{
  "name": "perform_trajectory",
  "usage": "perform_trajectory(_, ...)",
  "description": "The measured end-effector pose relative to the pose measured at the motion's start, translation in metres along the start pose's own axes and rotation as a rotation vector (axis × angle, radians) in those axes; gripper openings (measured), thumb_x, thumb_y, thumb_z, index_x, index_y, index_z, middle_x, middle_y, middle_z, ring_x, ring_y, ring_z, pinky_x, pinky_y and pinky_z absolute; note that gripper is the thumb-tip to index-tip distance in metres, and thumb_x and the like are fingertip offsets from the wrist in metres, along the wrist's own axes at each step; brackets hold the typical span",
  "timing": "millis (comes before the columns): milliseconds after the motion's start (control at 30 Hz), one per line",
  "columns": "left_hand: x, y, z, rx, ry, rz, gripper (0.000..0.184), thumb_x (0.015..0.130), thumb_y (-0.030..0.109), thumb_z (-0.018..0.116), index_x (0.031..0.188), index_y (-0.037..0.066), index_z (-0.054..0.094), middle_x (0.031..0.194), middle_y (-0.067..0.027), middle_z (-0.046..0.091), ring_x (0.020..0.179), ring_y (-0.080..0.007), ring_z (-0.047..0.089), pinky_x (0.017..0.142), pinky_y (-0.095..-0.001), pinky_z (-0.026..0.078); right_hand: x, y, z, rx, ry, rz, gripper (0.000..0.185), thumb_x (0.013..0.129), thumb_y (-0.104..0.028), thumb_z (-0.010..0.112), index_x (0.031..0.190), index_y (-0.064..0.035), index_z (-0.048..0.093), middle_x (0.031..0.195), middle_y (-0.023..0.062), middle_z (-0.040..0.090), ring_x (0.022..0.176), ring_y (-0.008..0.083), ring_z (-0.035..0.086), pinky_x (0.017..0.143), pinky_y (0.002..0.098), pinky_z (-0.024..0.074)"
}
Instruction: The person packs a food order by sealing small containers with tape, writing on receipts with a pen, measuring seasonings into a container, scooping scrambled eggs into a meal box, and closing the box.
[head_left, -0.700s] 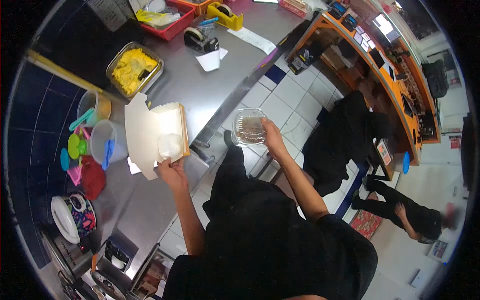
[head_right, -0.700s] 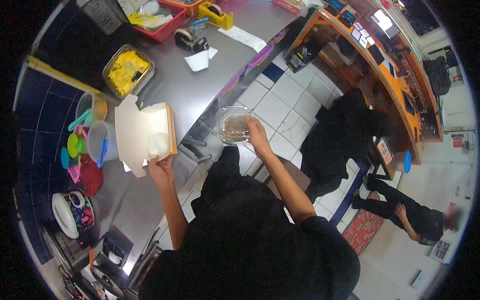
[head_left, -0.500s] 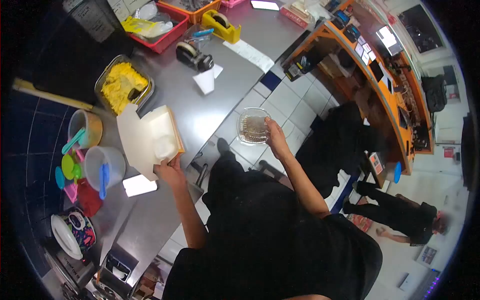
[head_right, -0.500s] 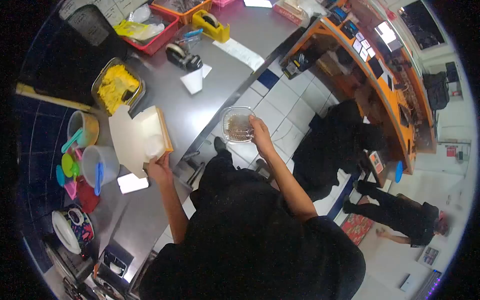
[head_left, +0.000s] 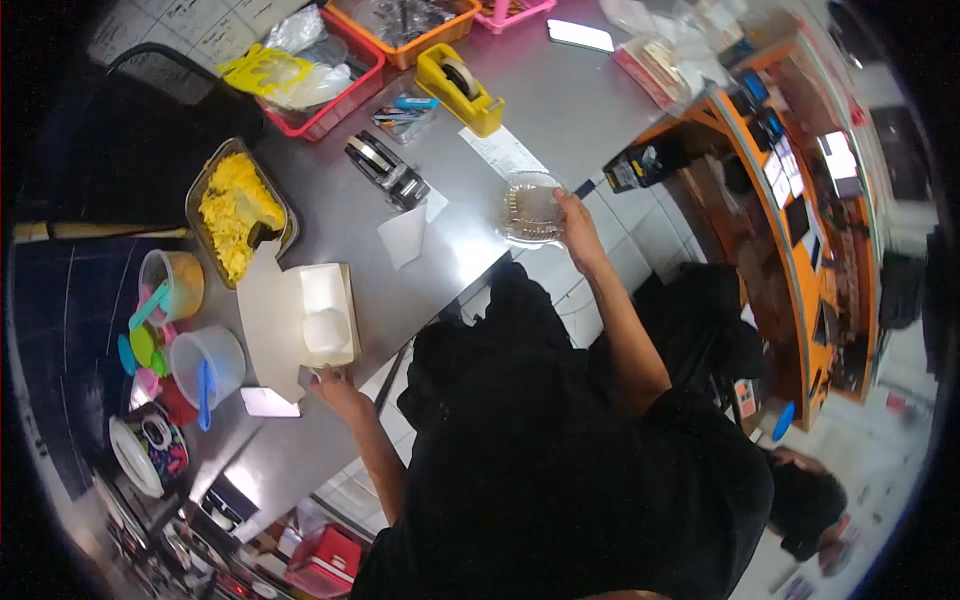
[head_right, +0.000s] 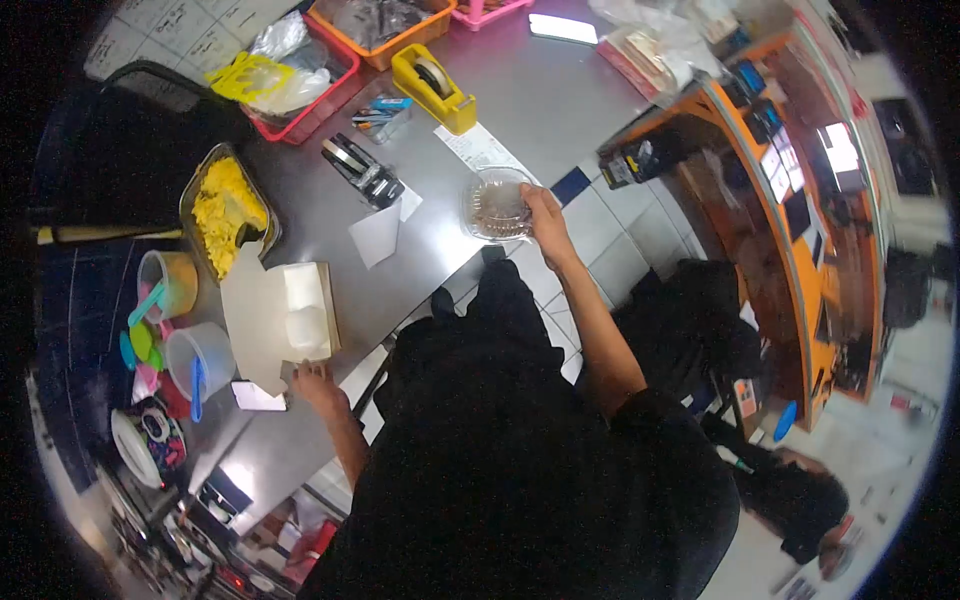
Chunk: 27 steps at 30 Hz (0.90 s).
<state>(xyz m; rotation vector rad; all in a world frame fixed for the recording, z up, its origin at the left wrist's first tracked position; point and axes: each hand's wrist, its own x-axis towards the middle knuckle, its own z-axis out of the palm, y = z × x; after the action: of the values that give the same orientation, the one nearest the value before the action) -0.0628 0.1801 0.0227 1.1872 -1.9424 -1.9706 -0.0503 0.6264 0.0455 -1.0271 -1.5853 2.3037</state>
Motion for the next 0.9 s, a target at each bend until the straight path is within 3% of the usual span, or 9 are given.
perform_trajectory(67, -0.038, 0.004, 0.012, 0.306, 0.171, 0.25, 0.05, 0.094, 0.007, 0.052, 0.141, -0.001, 0.038, 0.118, -0.0131, 0.049, 0.104, -0.0235, 0.052, 0.09, -0.0382, 0.046, 0.013, -0.02, 0.008, -0.095, -0.125, 0.012, 0.041, 0.101, -0.045, 0.057, 0.118, -0.008, 0.062, 0.106, 0.0011, 0.064, 0.097, 0.0112, 0.059, 0.084, 0.0279, 0.0475)
perform_trajectory(100, -0.052, -0.002, 0.02, 0.399, 0.178, 0.611, 0.044, 0.092, 0.002, 0.05, 0.136, -0.003, 0.044, 0.107, -0.0093, 0.048, 0.098, -0.0197, 0.048, 0.086, -0.0347, 0.044, 0.019, -0.028, 0.01, -0.142, -0.182, 0.015, 0.041, 0.102, -0.045, 0.057, 0.121, -0.0083, 0.062, 0.109, 0.001, 0.064, 0.098, 0.011, 0.059, 0.085, 0.028, 0.0474)
perform_trajectory(133, -0.076, 0.008, 0.04, 0.304, 0.053, 0.654, 0.038, 0.094, 0.001, 0.052, 0.131, -0.002, 0.049, 0.103, -0.0074, 0.051, 0.094, -0.0191, 0.051, 0.085, -0.0335, 0.046, 0.027, -0.033, 0.011, -0.189, -0.238, 0.013, 0.042, 0.102, -0.044, 0.057, 0.123, -0.0085, 0.061, 0.111, 0.0009, 0.064, 0.099, 0.0108, 0.059, 0.085, 0.028, 0.0474)
perform_trajectory(233, -0.103, 0.011, 0.118, 0.015, -0.592, 0.276, 0.042, 0.102, 0.029, 0.059, 0.133, 0.001, 0.053, 0.123, -0.015, 0.059, 0.11, -0.0227, 0.061, 0.086, -0.0363, 0.055, 0.047, -0.026, 0.018, -0.193, -0.401, 0.095, 0.045, 0.102, -0.044, 0.056, 0.128, -0.0078, 0.059, 0.113, -0.0004, 0.063, 0.1, 0.0107, 0.057, 0.083, 0.0282, 0.0459)
perform_trajectory(300, -0.124, 0.011, 0.182, -0.195, -0.806, -0.058, 0.057, 0.101, 0.027, 0.059, 0.147, 0.003, 0.036, 0.135, -0.0212, 0.053, 0.119, -0.0311, 0.059, 0.098, -0.0426, 0.053, 0.05, -0.034, 0.026, -0.199, -0.493, 0.142, 0.047, 0.103, -0.044, 0.054, 0.132, -0.0071, 0.057, 0.116, 0.0006, 0.062, 0.103, 0.0101, 0.055, 0.083, 0.029, 0.0456)
perform_trajectory(400, -0.134, -0.002, 0.255, 0.02, -0.867, 0.023, 0.062, 0.1, 0.023, 0.061, 0.15, 0.001, 0.03, 0.138, -0.0194, 0.051, 0.124, -0.0296, 0.054, 0.104, -0.0406, 0.048, 0.078, -0.029, 0.02, -0.235, -0.649, 0.082, 0.049, 0.102, -0.044, 0.055, 0.133, -0.0058, 0.057, 0.115, 0.001, 0.063, 0.105, 0.0116, 0.055, 0.084, 0.0293, 0.0458)
perform_trajectory(500, -0.15, 0.012, 0.3, -0.085, -0.85, 0.002, 0.061, 0.1, 0.02, 0.062, 0.149, 0.0, 0.031, 0.138, -0.0173, 0.051, 0.125, -0.0265, 0.053, 0.105, -0.0388, 0.046, 0.092, -0.06, 0.019, -0.446, -0.488, 0.15, 0.052, 0.1, -0.044, 0.06, 0.131, -0.0026, 0.057, 0.108, 0.004, 0.065, 0.101, 0.0138, 0.058, 0.085, 0.0305, 0.0476)
perform_trajectory(667, -0.141, 0.0, 0.351, -0.053, -0.878, 0.0, 0.06, 0.098, 0.023, 0.065, 0.145, -0.001, 0.035, 0.133, -0.0154, 0.054, 0.119, -0.0236, 0.056, 0.101, -0.0358, 0.047, 0.181, -0.07, 0.029, -0.629, -0.182, -0.369, 0.052, 0.093, -0.038, 0.067, 0.124, 0.0028, 0.063, 0.097, 0.0123, 0.071, 0.088, 0.018, 0.064, 0.08, 0.0335, 0.0516)
perform_trajectory(900, -0.133, -0.024, 0.395, -0.113, -0.877, -0.057, 0.059, 0.095, 0.026, 0.069, 0.138, 0.0, 0.039, 0.125, -0.0139, 0.056, 0.112, -0.0213, 0.058, 0.093, -0.0349, 0.051, 0.224, -0.096, 0.062, -0.738, -0.444, -0.063, 0.033, 0.091, -0.031, 0.073, 0.102, -0.0002, 0.077, 0.09, 0.0046, 0.073, 0.079, 0.0092, 0.059, 0.073, 0.0265, 0.0472)
